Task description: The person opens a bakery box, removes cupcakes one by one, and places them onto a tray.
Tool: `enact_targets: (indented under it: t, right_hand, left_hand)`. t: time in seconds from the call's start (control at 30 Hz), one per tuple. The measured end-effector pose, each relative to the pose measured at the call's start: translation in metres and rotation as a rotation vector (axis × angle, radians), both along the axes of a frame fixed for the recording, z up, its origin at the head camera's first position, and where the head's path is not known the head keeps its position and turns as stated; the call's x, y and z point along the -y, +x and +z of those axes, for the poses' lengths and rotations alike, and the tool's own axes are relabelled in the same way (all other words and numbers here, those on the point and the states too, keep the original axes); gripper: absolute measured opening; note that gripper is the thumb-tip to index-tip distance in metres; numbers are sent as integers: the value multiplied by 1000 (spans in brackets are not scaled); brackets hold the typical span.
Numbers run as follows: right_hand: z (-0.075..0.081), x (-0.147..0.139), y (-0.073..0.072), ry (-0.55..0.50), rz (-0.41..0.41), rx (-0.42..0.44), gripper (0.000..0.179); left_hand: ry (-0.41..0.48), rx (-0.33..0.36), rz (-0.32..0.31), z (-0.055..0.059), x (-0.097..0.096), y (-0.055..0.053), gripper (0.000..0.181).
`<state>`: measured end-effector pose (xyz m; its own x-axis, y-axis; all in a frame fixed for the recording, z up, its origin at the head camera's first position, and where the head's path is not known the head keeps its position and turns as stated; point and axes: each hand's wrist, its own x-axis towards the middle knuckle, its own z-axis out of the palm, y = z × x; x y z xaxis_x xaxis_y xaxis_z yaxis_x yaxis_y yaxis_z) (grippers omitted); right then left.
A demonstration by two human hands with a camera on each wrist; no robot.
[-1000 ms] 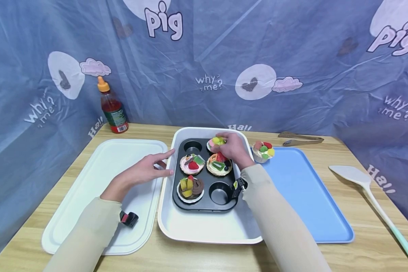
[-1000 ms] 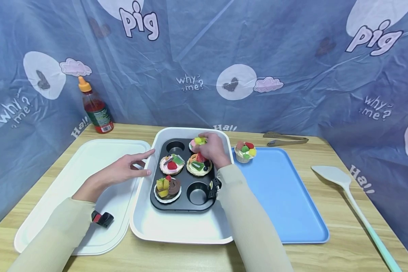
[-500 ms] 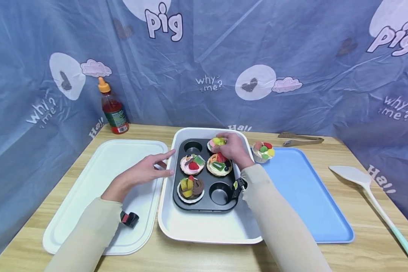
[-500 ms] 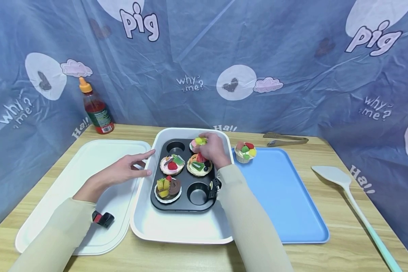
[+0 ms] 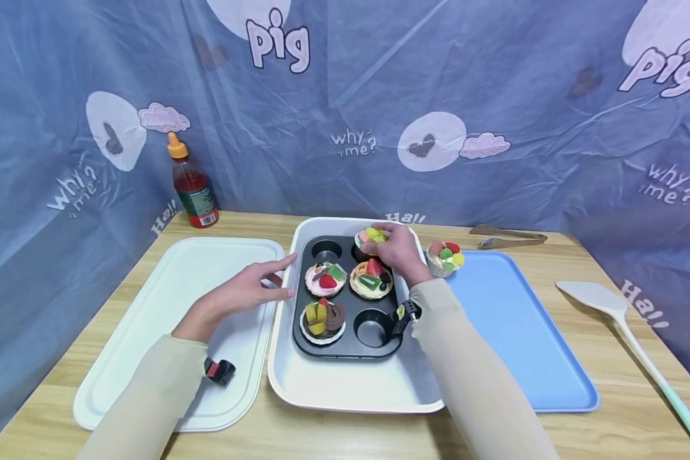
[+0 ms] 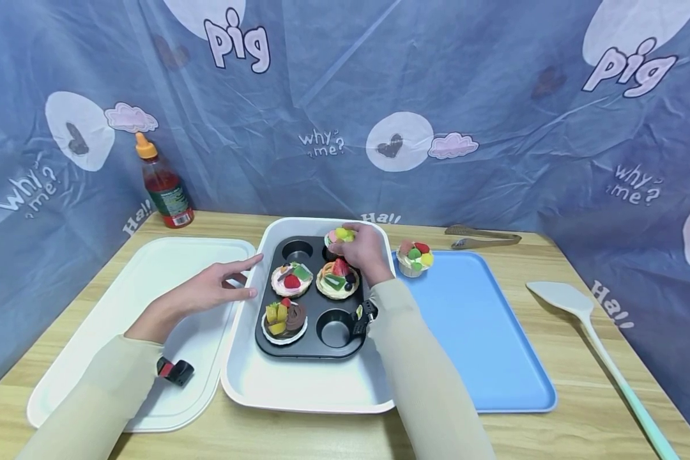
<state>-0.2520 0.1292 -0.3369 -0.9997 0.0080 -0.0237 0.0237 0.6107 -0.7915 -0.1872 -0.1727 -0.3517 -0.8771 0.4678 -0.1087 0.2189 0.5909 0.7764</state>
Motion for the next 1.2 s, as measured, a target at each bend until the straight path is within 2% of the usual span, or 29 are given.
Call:
enact_targets:
  t: [0.1,0.43,0.67,0.9,1.2]
  right_hand:
    - [1,-1,1,-49,-11,10,59]
    - [7,-1,3,-38,-30,-8,58]
    - [16,-7,11,-87,-53,34,63]
    - [26,-14,20,-52,-76,46,61]
    - [36,-28,34,-33,-23,-22,63]
  left_hand:
    - [2,2,-2,0,0,1,75]
    - [-2,-4,2,1,0,1,75]
    - [0,2,-8,0,0,1,75]
    - [-7,7,-2,-1,1,0,74]
    - [-1,1,0,-2,1,0,75]
